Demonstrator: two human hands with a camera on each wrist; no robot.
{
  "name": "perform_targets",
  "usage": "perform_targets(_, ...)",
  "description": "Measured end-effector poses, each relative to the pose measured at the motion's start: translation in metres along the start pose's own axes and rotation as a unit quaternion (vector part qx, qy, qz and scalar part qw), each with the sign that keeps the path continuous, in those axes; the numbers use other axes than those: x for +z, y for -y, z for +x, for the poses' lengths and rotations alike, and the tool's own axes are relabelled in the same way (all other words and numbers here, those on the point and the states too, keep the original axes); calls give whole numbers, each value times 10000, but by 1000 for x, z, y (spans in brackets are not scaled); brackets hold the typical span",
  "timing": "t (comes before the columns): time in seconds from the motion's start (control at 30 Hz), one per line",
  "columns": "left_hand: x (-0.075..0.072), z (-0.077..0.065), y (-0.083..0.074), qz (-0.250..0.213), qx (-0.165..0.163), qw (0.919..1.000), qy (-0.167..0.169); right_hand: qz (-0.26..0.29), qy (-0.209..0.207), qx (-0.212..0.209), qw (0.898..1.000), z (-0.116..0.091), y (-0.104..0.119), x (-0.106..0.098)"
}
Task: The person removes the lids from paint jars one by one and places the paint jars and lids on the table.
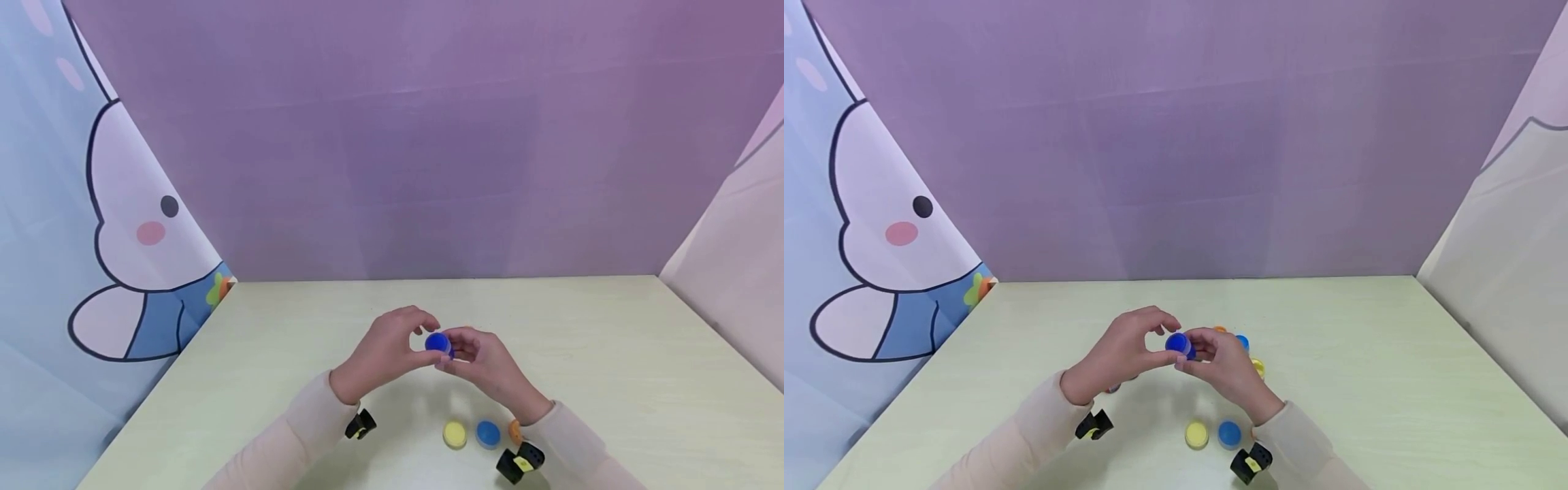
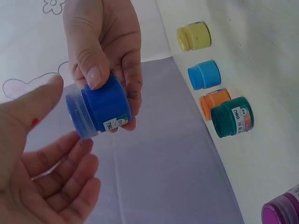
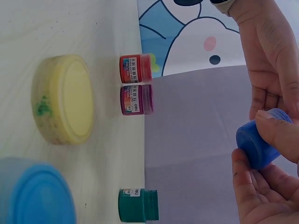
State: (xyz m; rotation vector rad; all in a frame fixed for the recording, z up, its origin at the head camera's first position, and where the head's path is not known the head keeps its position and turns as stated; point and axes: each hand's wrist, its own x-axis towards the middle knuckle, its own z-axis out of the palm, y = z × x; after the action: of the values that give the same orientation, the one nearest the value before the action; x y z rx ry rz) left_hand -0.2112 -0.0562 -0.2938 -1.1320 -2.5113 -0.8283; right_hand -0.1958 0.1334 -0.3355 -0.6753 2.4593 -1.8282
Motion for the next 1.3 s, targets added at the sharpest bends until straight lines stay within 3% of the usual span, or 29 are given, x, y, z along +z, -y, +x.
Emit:
perform_targets(0.23,-5,1,6,-475,1197,9912,317,8,34,-188,9998,-1,-1,1)
perform_targets(0.33,-7,1,6,-461,1417,9876,499,45,37,-195,9998,-1,-2,1)
perform_targets(0.67,-10,0,2,-485,1379,9871,656,85,50,68,9999,-1,0,1)
perform_targets(1.0,-9,0,1,-392,1215,9891,735,136,83,-18,9999,-2,-1,2)
perform_targets(1.3,-7,1,2,-154,963,9935,594,32,98,-96,9999,0,-1,1)
